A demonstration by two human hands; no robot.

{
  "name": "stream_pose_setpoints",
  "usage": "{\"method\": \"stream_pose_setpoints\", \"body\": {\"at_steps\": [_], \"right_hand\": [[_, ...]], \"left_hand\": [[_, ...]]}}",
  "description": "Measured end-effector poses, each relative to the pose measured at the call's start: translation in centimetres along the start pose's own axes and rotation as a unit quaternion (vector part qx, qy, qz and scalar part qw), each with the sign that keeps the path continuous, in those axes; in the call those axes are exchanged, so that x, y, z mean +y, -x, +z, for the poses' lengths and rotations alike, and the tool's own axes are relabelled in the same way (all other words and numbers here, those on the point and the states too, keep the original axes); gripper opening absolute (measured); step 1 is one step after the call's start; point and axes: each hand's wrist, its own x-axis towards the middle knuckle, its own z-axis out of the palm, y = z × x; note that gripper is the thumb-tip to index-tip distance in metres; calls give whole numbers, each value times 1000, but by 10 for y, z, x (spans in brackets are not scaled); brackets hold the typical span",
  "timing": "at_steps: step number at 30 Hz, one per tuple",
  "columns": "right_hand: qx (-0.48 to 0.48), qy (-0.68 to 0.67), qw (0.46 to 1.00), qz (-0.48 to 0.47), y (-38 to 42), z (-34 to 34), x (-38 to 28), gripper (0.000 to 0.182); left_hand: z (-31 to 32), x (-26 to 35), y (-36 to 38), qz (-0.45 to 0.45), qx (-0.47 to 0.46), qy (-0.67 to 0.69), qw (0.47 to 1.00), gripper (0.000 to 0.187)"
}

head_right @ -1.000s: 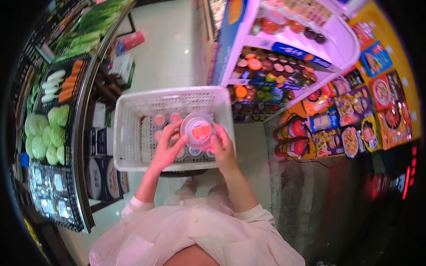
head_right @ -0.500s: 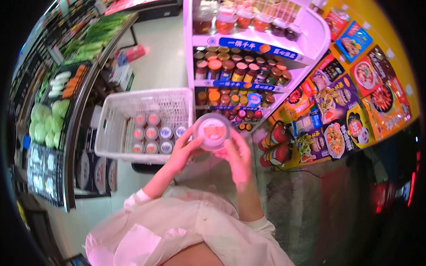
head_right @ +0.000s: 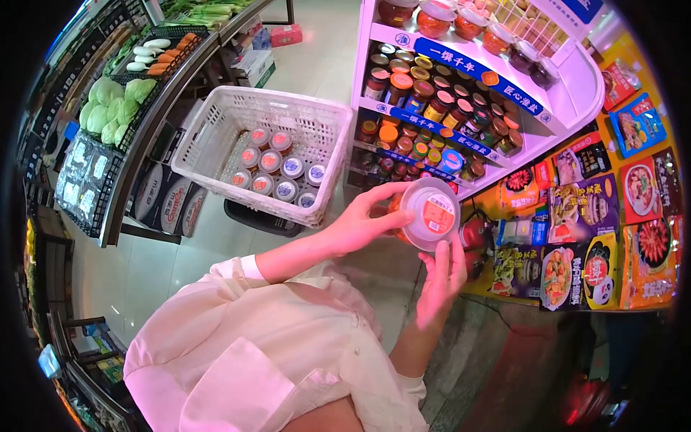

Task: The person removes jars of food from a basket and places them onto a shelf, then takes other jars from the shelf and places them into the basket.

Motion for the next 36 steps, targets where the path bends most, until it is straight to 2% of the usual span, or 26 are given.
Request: {"method": "stream_pose_setpoints", "body": {"at_steps": [4,7,10,11,14,15,18,19,20,22,23,24,27,30,34,36], "right_hand": [[25,38,998,-49,-17,-6,-10,42],[26,107,988,-112,-43,-12,-25,42],[33,131,980,-148,-80,-8,-47,44],[37,127,978,-159,-95,-4,-55,44],[32,124,974,-186,-146,8,-82,44],[31,122,974,-190,-163,15,-92,44],[26,109,973,-203,-222,28,-111,44],[16,113,971,-210,-241,31,-116,44],[7,116,970,-215,-261,35,-121,44],[2,110,975,-195,-298,47,-127,45],[2,114,977,-182,-315,50,-128,46],[1,118,979,-169,-332,52,-127,47],[-23,125,977,-172,-386,55,-112,47],[-49,126,980,-149,-422,57,-103,44],[-102,110,982,-111,-462,61,-90,39],[-123,119,981,-95,-475,63,-86,36]], "left_hand": [[14,3,-28,17,-24,7,1000,57],[19,3,-62,89,-56,-1,994,53],[23,25,-101,144,-76,-72,984,49],[25,30,-117,201,-66,-125,969,49],[25,53,-172,277,-59,-167,944,58],[22,64,-189,264,-78,-153,949,59],[17,92,-235,243,-26,-206,948,59],[15,99,-253,267,-9,-199,943,59],[12,113,-269,268,9,-257,929,54],[8,128,-300,208,28,-244,947,49],[6,126,-317,234,40,-219,947,46],[0,127,-333,272,66,-270,921,46],[-14,124,-378,226,43,-209,950,41],[-26,110,-413,202,61,-228,951,39],[-28,115,-427,85,71,-169,979,35],[-35,103,-442,106,102,-203,968,34]]}}
